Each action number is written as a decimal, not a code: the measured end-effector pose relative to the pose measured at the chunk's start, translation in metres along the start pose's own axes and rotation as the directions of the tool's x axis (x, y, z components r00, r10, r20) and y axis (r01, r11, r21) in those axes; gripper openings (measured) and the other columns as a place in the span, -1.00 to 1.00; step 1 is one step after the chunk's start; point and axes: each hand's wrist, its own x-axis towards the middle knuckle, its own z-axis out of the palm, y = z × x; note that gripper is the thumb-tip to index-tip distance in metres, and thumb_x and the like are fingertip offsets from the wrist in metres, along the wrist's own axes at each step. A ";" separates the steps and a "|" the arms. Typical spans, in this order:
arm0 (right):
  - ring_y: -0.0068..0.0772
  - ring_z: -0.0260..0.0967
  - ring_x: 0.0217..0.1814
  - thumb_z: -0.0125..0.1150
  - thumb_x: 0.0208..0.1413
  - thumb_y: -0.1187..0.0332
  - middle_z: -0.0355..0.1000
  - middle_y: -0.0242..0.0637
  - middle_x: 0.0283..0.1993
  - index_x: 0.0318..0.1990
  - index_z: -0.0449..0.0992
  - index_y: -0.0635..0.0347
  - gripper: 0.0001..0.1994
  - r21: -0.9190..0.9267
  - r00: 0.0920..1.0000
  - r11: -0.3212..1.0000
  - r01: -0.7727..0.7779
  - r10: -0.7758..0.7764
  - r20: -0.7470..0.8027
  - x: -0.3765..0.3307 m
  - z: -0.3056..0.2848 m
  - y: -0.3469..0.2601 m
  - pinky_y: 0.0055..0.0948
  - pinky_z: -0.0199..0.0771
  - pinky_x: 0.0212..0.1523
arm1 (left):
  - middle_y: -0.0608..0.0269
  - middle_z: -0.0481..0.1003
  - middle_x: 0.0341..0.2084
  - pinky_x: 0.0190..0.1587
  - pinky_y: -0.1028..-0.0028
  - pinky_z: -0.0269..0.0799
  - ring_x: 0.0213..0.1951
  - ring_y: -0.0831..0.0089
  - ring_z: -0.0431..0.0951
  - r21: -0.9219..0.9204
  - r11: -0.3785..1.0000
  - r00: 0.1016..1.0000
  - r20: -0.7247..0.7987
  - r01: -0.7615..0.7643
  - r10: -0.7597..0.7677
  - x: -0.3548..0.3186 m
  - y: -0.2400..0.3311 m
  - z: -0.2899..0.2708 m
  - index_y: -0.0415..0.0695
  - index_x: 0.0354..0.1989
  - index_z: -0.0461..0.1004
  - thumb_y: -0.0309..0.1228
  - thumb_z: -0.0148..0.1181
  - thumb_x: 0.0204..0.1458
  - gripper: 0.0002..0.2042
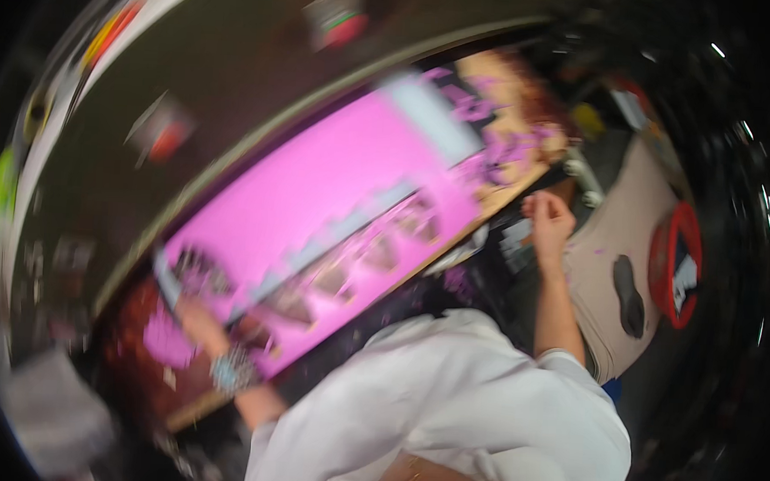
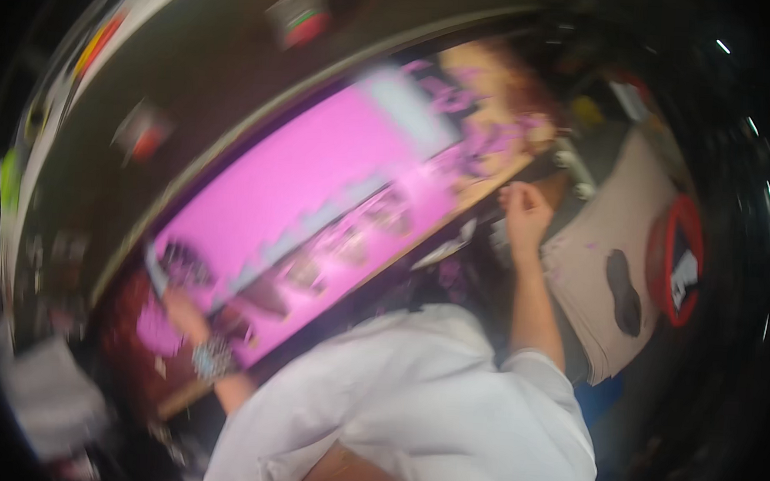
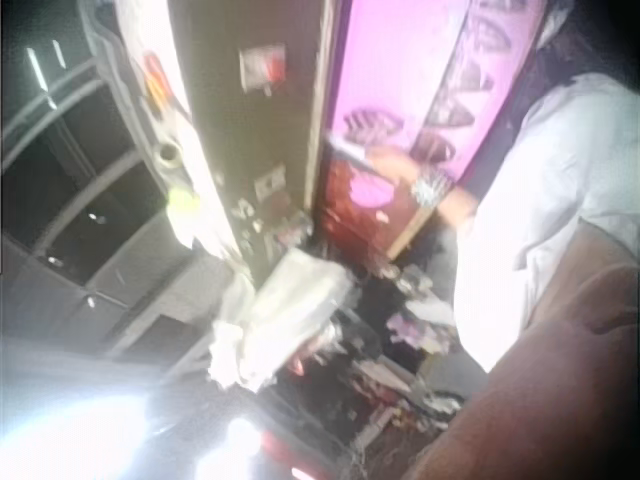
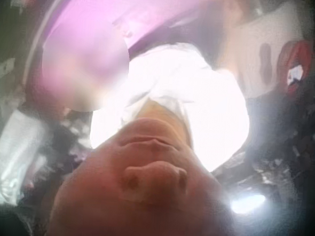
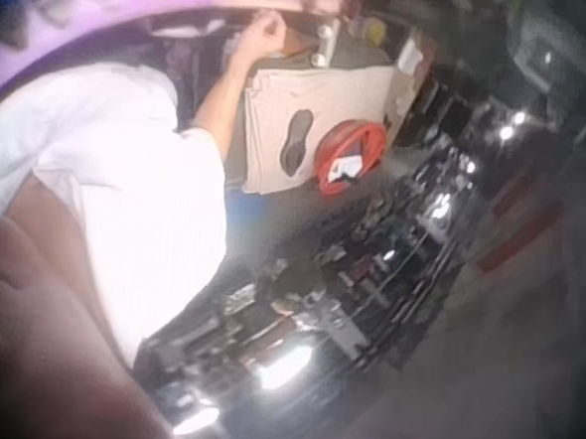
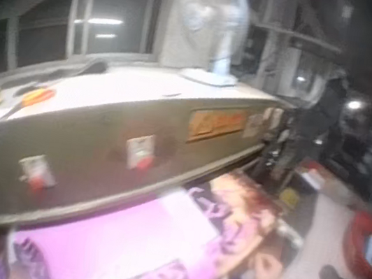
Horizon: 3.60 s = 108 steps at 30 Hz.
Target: The person places pink foam sheets on a die-cutting machine, aligns them, and operates the machine to cut out shapes. They remove the cut pieces and the surrounding waste, then bag the finished pieces. The process is repeated with new sheets.
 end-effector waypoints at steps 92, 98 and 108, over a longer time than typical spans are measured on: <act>-0.54 0.43 -0.24 0.14 0.25 0.36 0.51 -0.27 -0.22 -0.04 0.53 0.37 -0.75 0.024 0.733 0.985 0.173 -0.146 0.664 0.041 0.181 0.027 -0.56 0.45 -0.20 | 0.00 0.41 -0.19 -0.15 0.12 0.40 -0.19 0.01 0.46 -0.115 0.993 0.962 -0.274 -0.024 -0.008 -0.028 0.117 -0.085 -0.16 0.01 0.43 -0.42 0.13 0.08 -0.70; -0.53 0.43 -0.14 0.19 0.21 0.37 0.50 -0.24 -0.15 0.15 0.41 0.33 -0.62 0.054 0.660 0.987 0.151 -0.141 0.738 -0.020 0.273 -0.068 -0.53 0.46 -0.07 | 0.04 0.35 -0.19 -0.16 0.13 0.42 -0.23 0.04 0.49 -0.238 0.968 0.997 -0.006 0.075 -0.079 -0.016 0.064 -0.061 -0.06 0.07 0.40 -0.28 0.16 0.06 -0.62; -0.40 0.46 -0.14 0.25 0.16 0.22 0.51 -0.20 -0.16 0.05 0.44 0.31 -0.59 -0.121 0.709 0.771 0.626 -0.497 0.500 0.048 0.320 -0.112 -0.40 0.43 -0.02 | -0.01 0.39 -0.14 -0.12 0.15 0.38 -0.16 0.00 0.47 -0.411 0.910 0.998 0.004 0.052 -0.055 -0.001 0.038 -0.064 -0.20 0.25 0.19 -0.33 0.21 0.01 -0.39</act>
